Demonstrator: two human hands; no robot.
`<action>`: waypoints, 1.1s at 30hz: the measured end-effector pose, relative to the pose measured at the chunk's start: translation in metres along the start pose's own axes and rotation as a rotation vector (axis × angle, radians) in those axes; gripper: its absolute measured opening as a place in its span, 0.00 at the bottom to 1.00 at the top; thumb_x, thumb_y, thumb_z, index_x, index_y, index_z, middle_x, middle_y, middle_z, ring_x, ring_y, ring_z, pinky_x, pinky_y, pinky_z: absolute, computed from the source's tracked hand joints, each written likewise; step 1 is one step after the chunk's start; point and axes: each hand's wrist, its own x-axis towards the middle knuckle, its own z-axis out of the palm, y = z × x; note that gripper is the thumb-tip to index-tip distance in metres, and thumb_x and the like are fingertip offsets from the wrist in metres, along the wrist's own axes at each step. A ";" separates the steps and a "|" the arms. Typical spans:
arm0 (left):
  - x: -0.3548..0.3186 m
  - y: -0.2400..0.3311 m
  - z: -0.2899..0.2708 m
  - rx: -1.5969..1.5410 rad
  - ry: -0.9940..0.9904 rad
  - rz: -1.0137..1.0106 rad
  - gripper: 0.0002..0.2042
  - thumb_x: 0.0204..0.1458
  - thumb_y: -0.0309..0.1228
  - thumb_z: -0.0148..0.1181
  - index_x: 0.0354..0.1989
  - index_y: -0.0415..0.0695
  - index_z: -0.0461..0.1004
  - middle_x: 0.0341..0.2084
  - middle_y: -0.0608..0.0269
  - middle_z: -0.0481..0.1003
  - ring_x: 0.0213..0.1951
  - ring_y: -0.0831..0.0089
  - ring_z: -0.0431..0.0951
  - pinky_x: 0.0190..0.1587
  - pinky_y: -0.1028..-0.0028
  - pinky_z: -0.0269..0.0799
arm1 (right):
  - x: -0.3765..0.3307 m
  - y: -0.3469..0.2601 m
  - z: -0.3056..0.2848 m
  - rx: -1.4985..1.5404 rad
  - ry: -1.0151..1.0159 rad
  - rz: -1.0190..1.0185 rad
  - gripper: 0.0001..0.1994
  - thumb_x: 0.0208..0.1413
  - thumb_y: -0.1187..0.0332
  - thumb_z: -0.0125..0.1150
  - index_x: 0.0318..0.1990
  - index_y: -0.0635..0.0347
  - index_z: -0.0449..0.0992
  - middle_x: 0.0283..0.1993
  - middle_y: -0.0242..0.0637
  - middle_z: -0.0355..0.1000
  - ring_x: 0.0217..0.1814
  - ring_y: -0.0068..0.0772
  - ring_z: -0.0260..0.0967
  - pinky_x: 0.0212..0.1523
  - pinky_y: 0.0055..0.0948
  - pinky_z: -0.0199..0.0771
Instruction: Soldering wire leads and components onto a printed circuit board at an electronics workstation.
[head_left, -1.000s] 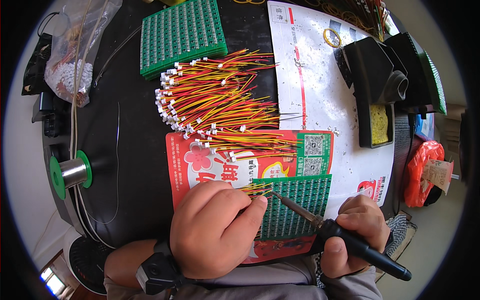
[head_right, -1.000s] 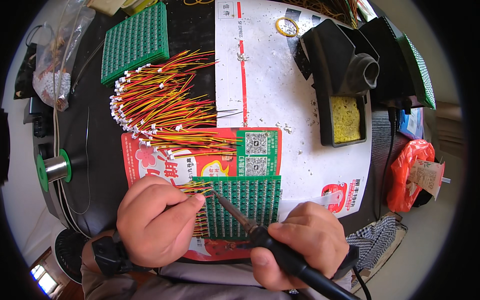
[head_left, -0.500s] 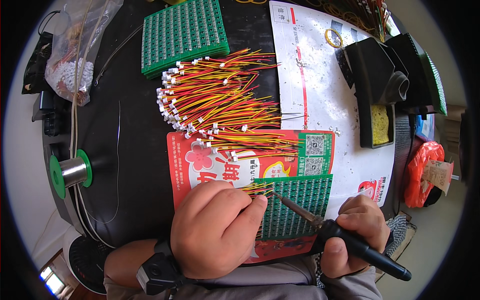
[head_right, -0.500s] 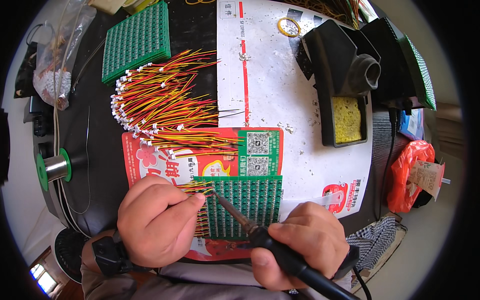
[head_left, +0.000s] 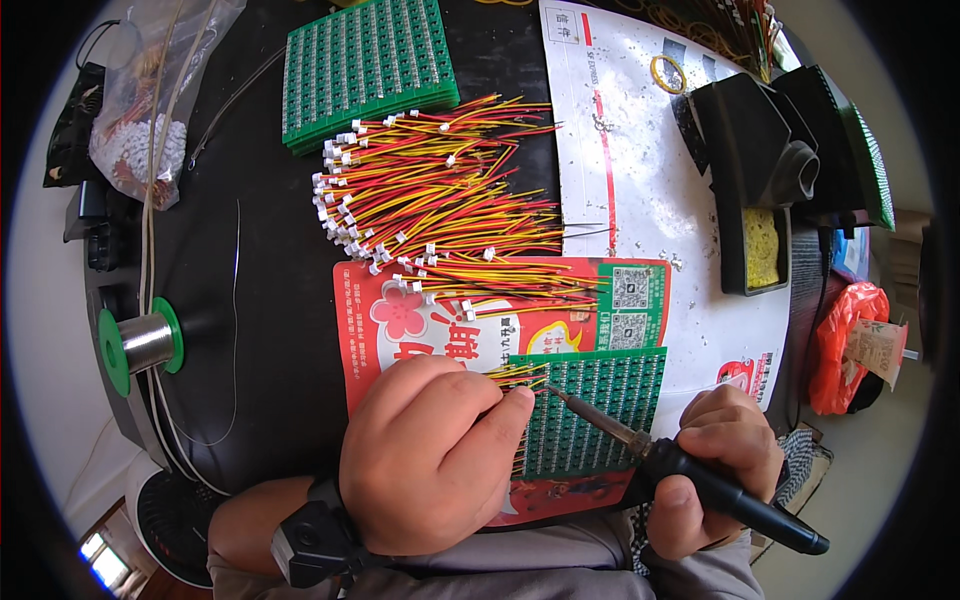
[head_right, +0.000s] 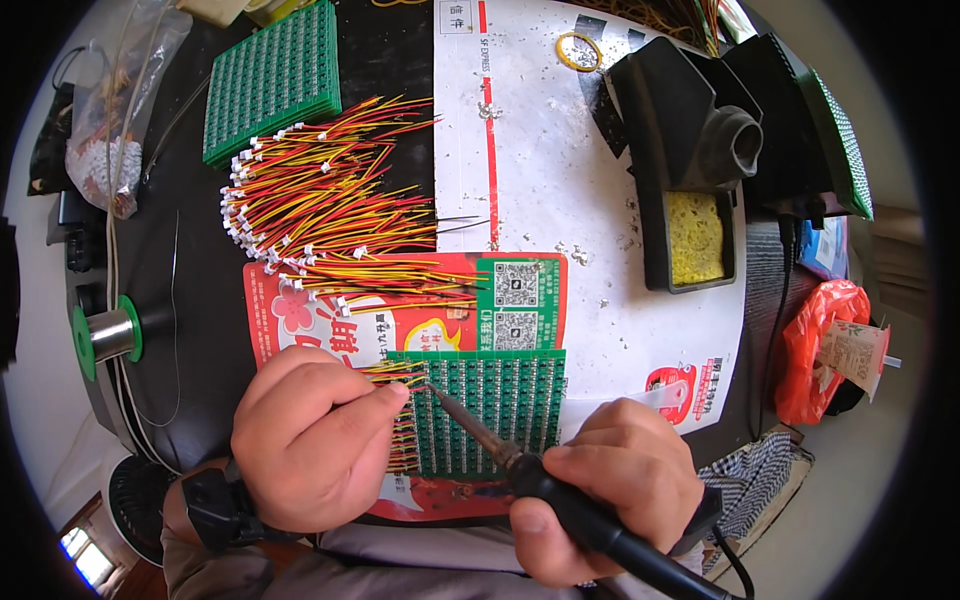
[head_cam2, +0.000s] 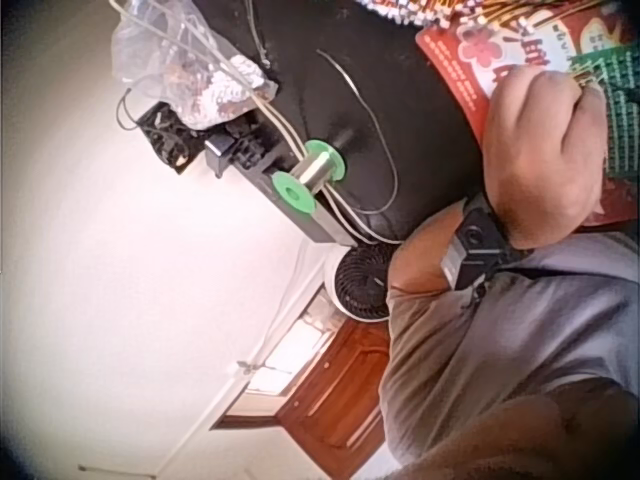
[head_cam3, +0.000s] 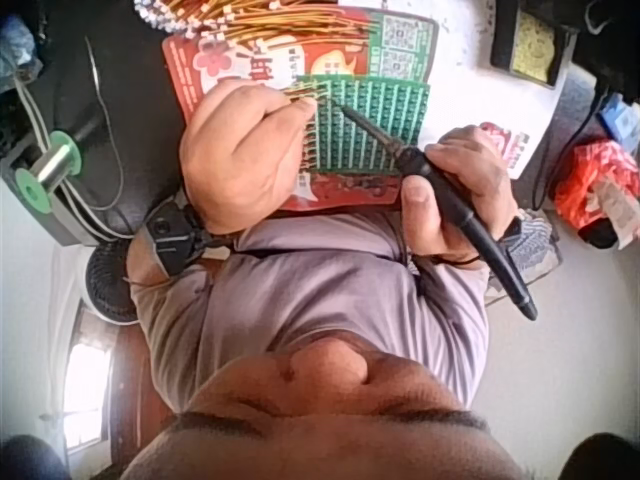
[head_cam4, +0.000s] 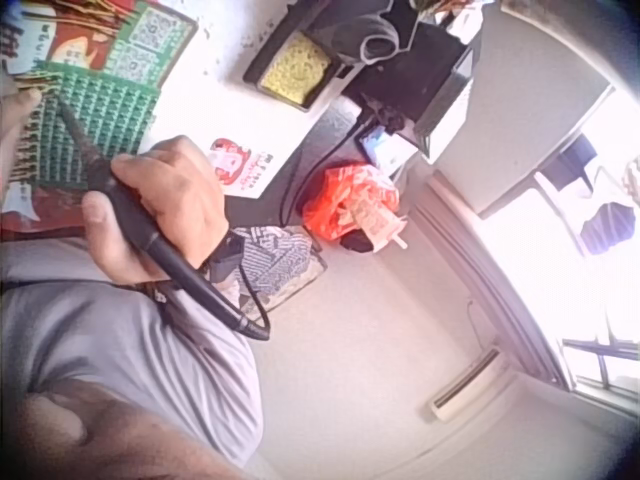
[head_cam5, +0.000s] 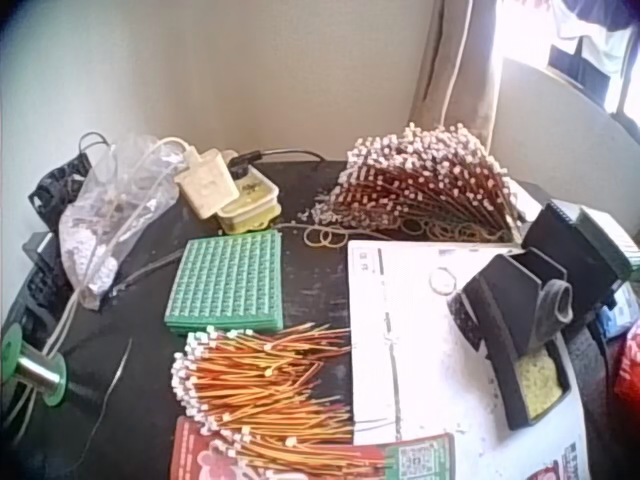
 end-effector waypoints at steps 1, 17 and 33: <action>0.000 0.000 0.000 -0.001 0.000 0.000 0.13 0.34 0.14 0.68 0.33 0.36 0.82 0.26 0.58 0.74 0.25 0.60 0.74 0.28 0.66 0.72 | 0.000 -0.001 0.000 -0.012 0.007 0.008 0.20 0.51 0.54 0.69 0.35 0.63 0.71 0.23 0.36 0.65 0.23 0.28 0.58 0.25 0.30 0.59; 0.002 0.001 -0.001 -0.008 -0.007 -0.020 0.13 0.34 0.14 0.67 0.33 0.36 0.82 0.26 0.58 0.74 0.26 0.60 0.75 0.28 0.66 0.73 | 0.001 -0.003 -0.001 -0.012 -0.009 0.043 0.20 0.51 0.54 0.69 0.34 0.64 0.70 0.23 0.36 0.65 0.23 0.29 0.59 0.25 0.31 0.59; 0.003 0.001 0.000 -0.014 -0.013 -0.017 0.12 0.35 0.13 0.67 0.32 0.35 0.82 0.26 0.58 0.74 0.26 0.60 0.75 0.28 0.66 0.72 | -0.003 0.004 0.001 0.081 0.127 -0.018 0.23 0.55 0.51 0.67 0.36 0.65 0.68 0.25 0.34 0.62 0.23 0.25 0.55 0.24 0.28 0.55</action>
